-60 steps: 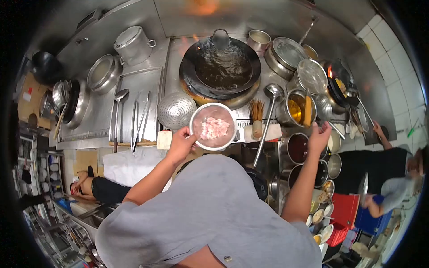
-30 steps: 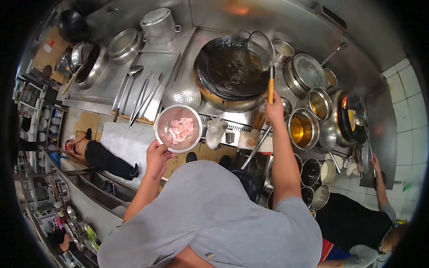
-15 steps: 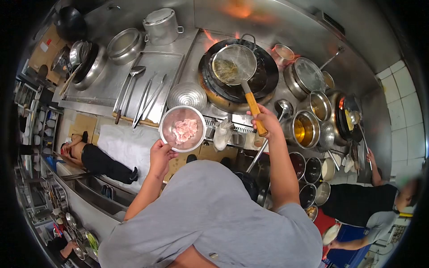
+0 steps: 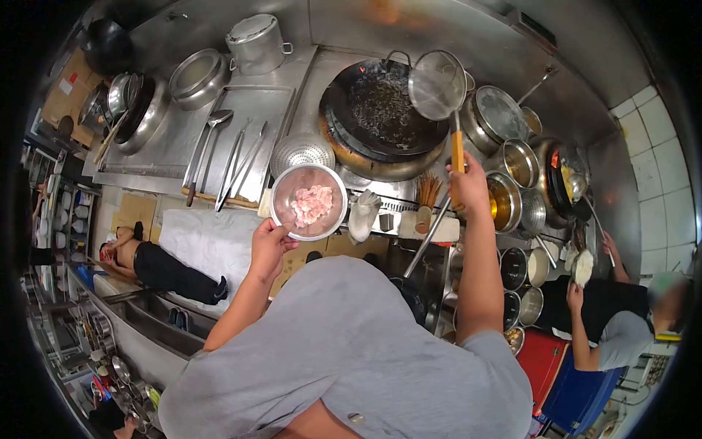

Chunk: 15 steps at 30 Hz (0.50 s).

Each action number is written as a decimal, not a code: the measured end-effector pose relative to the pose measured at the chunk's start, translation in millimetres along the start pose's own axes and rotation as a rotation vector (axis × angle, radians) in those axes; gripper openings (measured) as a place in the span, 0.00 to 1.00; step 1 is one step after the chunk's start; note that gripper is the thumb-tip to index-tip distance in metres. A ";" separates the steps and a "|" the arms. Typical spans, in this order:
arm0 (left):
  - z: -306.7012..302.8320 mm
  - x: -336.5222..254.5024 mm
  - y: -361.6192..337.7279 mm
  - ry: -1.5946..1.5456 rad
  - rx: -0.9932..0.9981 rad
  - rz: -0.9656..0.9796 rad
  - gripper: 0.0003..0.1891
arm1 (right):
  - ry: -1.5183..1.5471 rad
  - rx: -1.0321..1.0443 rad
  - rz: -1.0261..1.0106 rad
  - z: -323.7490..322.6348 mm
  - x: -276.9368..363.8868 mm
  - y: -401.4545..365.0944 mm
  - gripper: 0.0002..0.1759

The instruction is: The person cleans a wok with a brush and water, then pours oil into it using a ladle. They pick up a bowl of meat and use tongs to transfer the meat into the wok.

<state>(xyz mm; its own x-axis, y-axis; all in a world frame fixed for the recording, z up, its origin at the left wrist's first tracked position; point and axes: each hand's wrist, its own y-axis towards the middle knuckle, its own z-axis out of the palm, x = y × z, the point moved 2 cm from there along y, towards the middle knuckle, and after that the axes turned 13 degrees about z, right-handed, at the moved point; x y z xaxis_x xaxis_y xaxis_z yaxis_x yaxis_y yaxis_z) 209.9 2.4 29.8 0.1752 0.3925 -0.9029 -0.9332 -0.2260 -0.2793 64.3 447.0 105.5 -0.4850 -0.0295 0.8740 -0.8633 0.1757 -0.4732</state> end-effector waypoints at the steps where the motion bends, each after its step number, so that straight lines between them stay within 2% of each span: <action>1: 0.6 0.5 -0.2 -0.001 -0.011 0.002 0.08 | -0.136 -0.121 -0.071 -4.2 4.8 6.6 0.38; 3: 0.8 2.0 -1.3 -0.005 -0.020 0.001 0.08 | -0.293 -0.288 -0.151 -15.9 8.8 25.3 0.37; 4: 0.8 3.0 -2.3 -0.008 -0.034 -0.002 0.08 | -0.294 -0.291 -0.151 -27.0 1.2 43.9 0.37; 5: 1.8 2.7 -3.7 -0.009 -0.033 -0.003 0.08 | -0.362 -0.313 -0.242 -39.9 -8.6 65.2 0.37; 6: 3.0 1.9 -5.6 -0.009 -0.038 -0.005 0.07 | -0.431 -0.334 -0.332 -37.6 -3.3 63.3 0.37; 7: 3.0 1.8 -7.0 -0.008 -0.045 -0.008 0.07 | -0.434 -0.334 -0.330 -36.4 -1.8 59.6 0.37; 9: 1.5 5.1 -7.7 -0.004 -0.052 -0.014 0.07 | -0.336 -0.257 -0.116 -26.6 -3.8 45.4 0.35; 14: 2.6 8.3 -8.6 -0.002 -0.070 -0.016 0.07 | -0.295 -0.124 0.009 -2.0 -30.1 25.3 0.35; 15: 3.5 7.8 -8.8 -0.020 -0.081 -0.015 0.08 | -0.172 -0.046 0.069 5.5 -34.1 17.4 0.36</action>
<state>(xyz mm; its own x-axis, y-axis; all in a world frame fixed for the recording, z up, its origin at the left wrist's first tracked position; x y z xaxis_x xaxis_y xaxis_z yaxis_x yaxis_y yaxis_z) 218.4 10.6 26.4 0.1819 0.4139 -0.8920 -0.9018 -0.2914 -0.3191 65.0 445.6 66.8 -0.5630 -0.1829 0.8060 -0.8217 0.2280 -0.5223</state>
